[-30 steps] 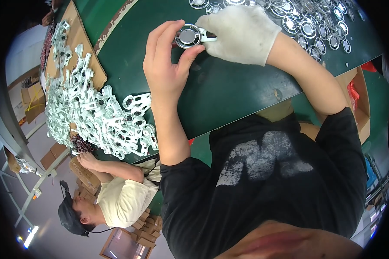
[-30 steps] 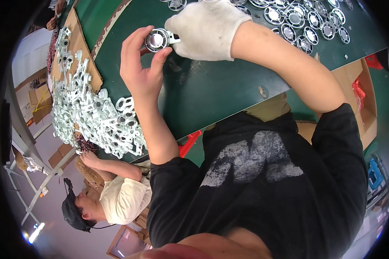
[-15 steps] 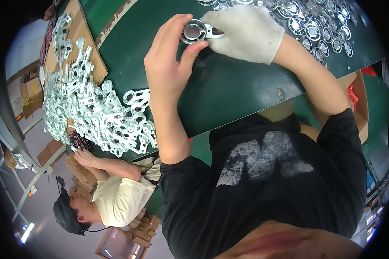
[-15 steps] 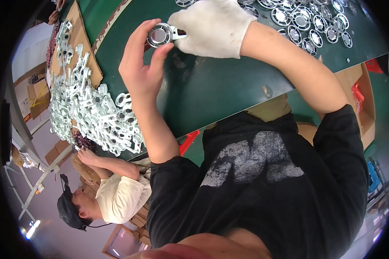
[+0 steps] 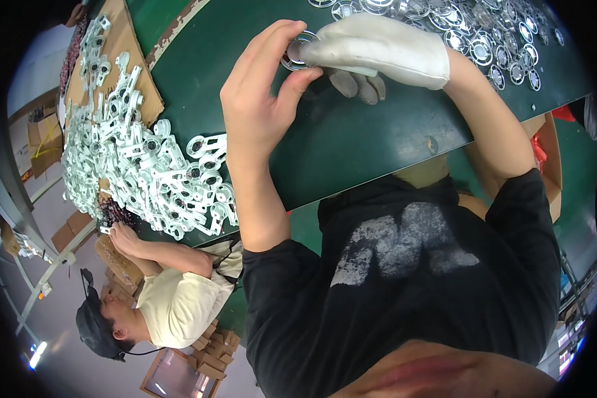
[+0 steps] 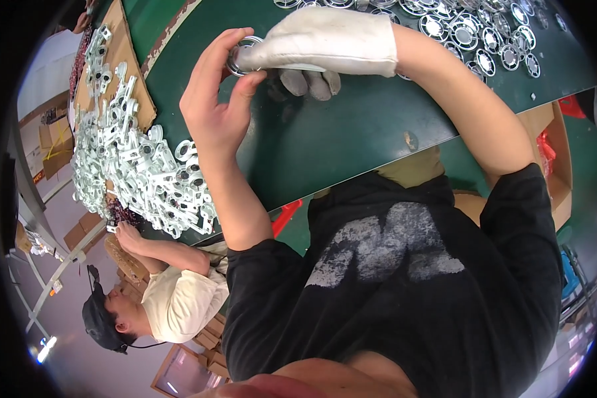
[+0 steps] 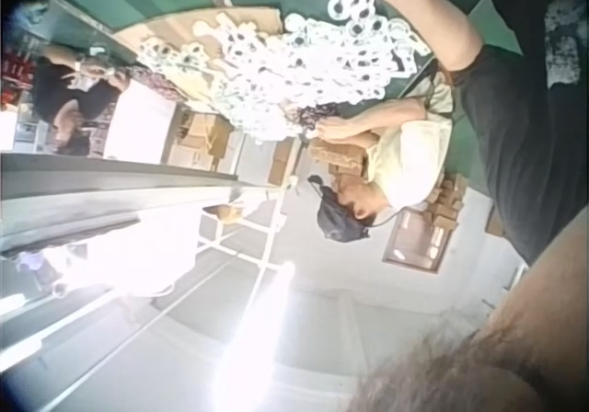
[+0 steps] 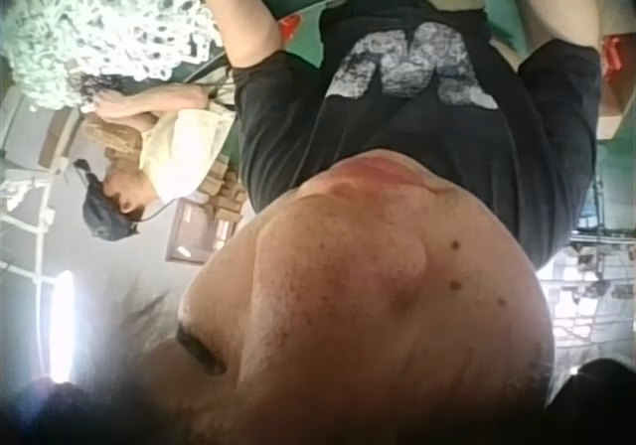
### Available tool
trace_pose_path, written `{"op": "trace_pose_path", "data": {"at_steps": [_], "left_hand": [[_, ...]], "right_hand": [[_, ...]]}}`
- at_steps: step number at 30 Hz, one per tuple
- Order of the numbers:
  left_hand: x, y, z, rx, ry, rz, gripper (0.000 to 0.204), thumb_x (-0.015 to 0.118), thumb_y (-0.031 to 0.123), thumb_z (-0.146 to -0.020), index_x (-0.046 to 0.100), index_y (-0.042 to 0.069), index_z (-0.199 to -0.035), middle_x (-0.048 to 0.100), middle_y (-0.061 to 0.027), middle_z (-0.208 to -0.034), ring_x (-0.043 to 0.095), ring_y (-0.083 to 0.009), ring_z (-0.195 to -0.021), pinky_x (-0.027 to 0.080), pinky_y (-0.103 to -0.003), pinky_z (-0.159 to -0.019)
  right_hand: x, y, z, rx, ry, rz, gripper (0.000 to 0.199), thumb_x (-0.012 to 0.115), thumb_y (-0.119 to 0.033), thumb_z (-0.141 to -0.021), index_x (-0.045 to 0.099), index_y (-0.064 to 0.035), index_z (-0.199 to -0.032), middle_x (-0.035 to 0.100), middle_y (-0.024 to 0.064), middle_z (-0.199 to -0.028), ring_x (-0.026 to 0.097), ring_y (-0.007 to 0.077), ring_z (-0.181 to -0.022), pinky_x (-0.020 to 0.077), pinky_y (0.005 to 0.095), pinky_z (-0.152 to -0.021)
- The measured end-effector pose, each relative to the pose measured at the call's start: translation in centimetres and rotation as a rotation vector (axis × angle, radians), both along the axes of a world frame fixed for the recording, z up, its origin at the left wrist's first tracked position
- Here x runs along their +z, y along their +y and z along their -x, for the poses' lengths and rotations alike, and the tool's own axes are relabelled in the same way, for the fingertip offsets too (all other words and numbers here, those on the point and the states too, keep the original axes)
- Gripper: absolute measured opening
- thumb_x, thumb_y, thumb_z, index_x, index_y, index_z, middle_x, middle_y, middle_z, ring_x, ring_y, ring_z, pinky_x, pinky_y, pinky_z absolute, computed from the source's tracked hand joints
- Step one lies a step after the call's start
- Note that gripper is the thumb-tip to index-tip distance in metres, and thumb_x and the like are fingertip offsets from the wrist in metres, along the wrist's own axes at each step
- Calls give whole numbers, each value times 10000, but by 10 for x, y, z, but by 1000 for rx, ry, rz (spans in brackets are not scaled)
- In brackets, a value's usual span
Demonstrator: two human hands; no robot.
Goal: The person assembles small circular metal components into white plastic housings by hand at a factory workbench.
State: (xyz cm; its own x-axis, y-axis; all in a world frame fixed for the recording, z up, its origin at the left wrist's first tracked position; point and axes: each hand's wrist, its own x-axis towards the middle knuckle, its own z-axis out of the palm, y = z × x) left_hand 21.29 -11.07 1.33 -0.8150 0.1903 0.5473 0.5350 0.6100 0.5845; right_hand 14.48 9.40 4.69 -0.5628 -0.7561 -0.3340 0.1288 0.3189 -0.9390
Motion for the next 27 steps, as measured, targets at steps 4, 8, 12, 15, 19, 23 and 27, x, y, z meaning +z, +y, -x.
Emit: {"op": "trace_pose_path", "data": {"at_steps": [4, 8, 12, 15, 19, 23, 27], "left_hand": [[0, 1, 0, -21, -10, 12, 491, 860, 98, -752, 691, 27, -1208, 717, -147, -1182, 701, -299, -1021, 584, -353, -862], [1, 1, 0, -27, 7, 49, 516, 874, 83, -728, 698, 31, -1210, 714, -136, -1212, 692, -281, -1049, 574, -347, -883], [-5, 5, -1, -167, -122, -445, 550, 823, 136, -834, 608, -15, -1316, 697, -166, -1256, 672, -248, -1092, 547, -344, -934], [-15, 14, 1, -265, -196, -686, 570, 667, 353, -1017, 526, -61, -1382, 654, -237, -1291, 651, -267, -1152, 525, -353, -985], [-19, 13, 3, -290, -232, -744, 441, 675, 322, -1017, 631, -59, -1233, 702, -215, -1211, 688, -277, -1119, 542, -344, -965], [-27, 16, 5, -352, -143, -815, 403, 683, 299, -1013, 645, -62, -1189, 711, -211, -1177, 692, -302, -1144, 545, -356, -968], [-21, 5, 7, -319, -192, -789, 391, 723, 276, -985, 667, -54, -1187, 704, -194, -1193, 691, -283, -1131, 549, -347, -958]], "right_hand": [[-5, -5, 2, 5, -43, -127, 538, 618, -542, -970, 667, -19, -852, 576, 27, -636, 565, 107, -552, 421, 250, -484], [-31, -9, 0, 15, -74, 21, 487, 639, -496, -974, 707, -17, -924, 603, 36, -672, 549, 95, -593, 415, 243, -531], [-22, -14, -9, -68, 243, 142, 407, 634, -410, -996, 708, -9, -1005, 622, 44, -746, 569, 125, -710, 474, 295, -667], [-35, -14, -15, -136, 497, 48, 446, 636, -532, -967, 746, -106, -1044, 712, 134, -794, 724, 265, -769, 554, 369, -717], [-40, -15, -22, -180, 943, -39, 383, 621, -503, -971, 721, -147, -1071, 718, 105, -780, 723, 322, -726, 565, 428, -617], [-42, -18, -29, -204, 1169, -181, 359, 615, -485, -971, 707, -153, -1069, 719, 94, -761, 724, 302, -700, 565, 427, -585], [-42, -18, -26, -240, 1172, -143, 372, 594, -491, -977, 693, -144, -1069, 722, 99, -765, 729, 305, -711, 569, 436, -585]]}}
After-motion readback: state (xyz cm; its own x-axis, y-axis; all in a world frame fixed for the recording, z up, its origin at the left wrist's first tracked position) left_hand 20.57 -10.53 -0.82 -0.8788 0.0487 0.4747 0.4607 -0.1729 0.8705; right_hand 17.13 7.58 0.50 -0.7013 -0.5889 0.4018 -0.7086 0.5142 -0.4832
